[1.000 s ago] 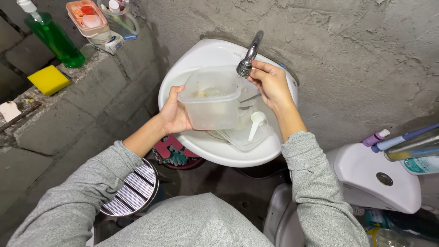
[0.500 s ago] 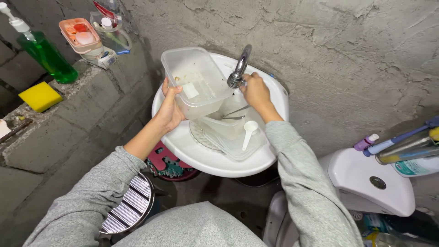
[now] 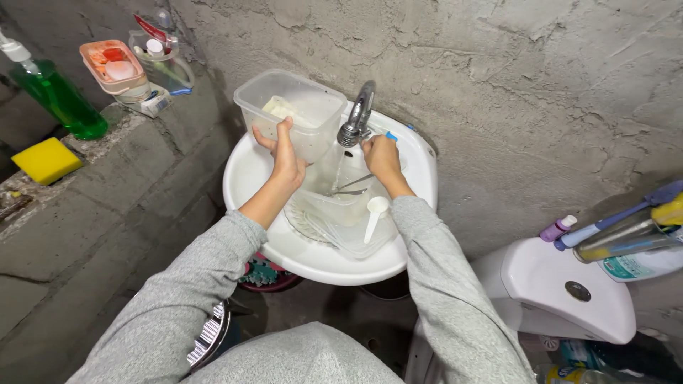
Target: The person cleans a plastic container and infant feeding accessories by rinsing them under a faucet, using a sponge with soap, and then wiping a small dropper-like component with a thin swab.
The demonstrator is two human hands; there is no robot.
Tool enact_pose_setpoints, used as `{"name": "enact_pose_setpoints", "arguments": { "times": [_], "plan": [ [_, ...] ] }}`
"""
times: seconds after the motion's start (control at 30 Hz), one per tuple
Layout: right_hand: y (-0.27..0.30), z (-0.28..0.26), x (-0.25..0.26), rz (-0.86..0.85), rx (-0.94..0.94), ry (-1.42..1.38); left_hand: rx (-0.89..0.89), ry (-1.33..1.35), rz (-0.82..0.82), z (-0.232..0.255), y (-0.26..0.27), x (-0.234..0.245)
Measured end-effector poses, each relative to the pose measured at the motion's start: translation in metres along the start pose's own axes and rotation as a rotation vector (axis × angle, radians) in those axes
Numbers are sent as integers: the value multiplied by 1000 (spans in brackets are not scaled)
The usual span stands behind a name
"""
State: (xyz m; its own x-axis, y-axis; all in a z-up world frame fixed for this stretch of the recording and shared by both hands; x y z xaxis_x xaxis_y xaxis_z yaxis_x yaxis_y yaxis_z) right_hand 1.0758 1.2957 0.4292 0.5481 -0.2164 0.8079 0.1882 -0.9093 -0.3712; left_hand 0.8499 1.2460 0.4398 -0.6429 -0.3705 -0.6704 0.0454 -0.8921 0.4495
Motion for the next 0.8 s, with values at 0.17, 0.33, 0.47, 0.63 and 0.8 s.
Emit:
{"name": "enact_pose_setpoints", "arguments": {
  "times": [0.17, 0.33, 0.47, 0.63, 0.8],
  "plan": [
    [17, 1, 35, 22, 87, -120, -186, -141, 150, -11, -52, 0],
    [1, 16, 57, 120, 204, -160, -19, -239, 85, -21, -51, -3],
    [-34, 37, 59, 120, 203, -178, 66, -223, -33, -18, -42, -2],
    [-82, 53, 39, -13, 275, -159, 97, -518, 167, 2, -31, 14],
    [-130, 64, 8, -137, 404, -371, -596, -1001, 531, 26, -25, 28]
  ]
}}
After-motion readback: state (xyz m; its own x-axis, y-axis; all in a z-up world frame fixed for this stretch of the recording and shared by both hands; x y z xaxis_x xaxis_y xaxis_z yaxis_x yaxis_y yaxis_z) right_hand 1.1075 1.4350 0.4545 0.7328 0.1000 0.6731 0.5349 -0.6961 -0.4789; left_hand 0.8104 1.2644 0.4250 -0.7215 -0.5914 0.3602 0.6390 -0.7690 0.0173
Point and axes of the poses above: each hand's wrist, its own y-axis away from the middle knuckle, its own x-axis out of the back of the hand, z = x × y, the point moved 2 cm from there along -y, towards the middle knuckle, and after that the axes turned 15 degrees about x, right-handed, at the moved point
